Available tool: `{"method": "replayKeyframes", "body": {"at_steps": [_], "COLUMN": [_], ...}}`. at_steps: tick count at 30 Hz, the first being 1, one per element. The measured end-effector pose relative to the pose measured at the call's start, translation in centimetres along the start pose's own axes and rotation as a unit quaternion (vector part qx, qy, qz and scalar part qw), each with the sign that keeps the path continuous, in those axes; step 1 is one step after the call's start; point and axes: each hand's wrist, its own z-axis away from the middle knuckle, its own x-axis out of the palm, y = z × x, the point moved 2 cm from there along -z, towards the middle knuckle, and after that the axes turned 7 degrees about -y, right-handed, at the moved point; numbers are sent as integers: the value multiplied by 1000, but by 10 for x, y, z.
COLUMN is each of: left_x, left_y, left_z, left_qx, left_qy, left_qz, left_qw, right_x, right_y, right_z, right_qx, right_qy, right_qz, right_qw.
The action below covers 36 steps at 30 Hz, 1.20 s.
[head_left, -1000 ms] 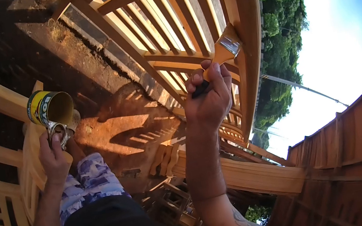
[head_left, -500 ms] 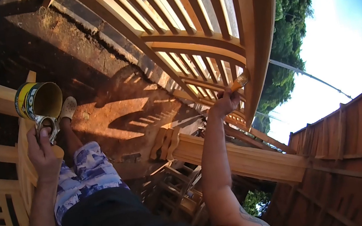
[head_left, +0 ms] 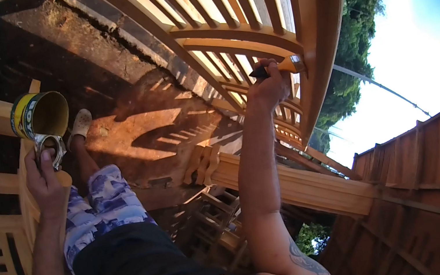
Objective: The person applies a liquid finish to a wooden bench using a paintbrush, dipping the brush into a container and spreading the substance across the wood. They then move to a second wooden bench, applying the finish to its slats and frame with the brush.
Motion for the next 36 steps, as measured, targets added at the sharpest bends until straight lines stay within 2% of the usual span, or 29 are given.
{"method": "replayKeyframes", "body": {"at_steps": [3, 5, 8, 12, 16, 20, 23, 26, 29, 30, 32, 36], "left_x": [4, 6, 0, 0, 5, 3, 2, 2, 2, 2, 2, 0], "left_y": [5, 5, -8, -9, -1, -3, -4, -2, -3, -3, -4, -6], "left_z": [0, 0, 0, 0, 1, 0, -1, -1, 0, 0, 0, -1], "left_qx": [0, -1, -5, -2, -28, -2, 3, 14, 8, 2, -7, -3], "left_qy": [16, 20, 9, 10, 22, 16, 12, 14, 13, 14, 10, 6], "left_qz": [6, 9, 3, 4, 15, 12, 16, -2, 2, 9, 15, 3], "left_qw": [1000, 1000, 1000, 1000, 999, 1000, 1000, 1000, 1000, 1000, 1000, 1000], "right_x": [32, 26, -26, -133, -181, -217, -235, -230, -188, -141, -100, -60], "right_y": [-6, -7, 4, 26, 47, 72, 96, 89, 56, 27, 22, 16], "right_z": [30, 39, 26, -24, -42, -58, -54, -55, -66, -51, -44, -28], "right_qx": [-48, -46, -89, -71, -44, 6, 71, 157, 99, 93, 57, 33], "right_qy": [-99, -108, -41, 13, 76, 111, 255, 272, 106, 135, 127, 98], "right_qz": [40, 69, 101, 116, 123, 140, 55, -46, 3, -29, -50, -31], "right_qw": [993, 991, 990, 991, 988, 984, 963, 948, 989, 986, 989, 994]}}
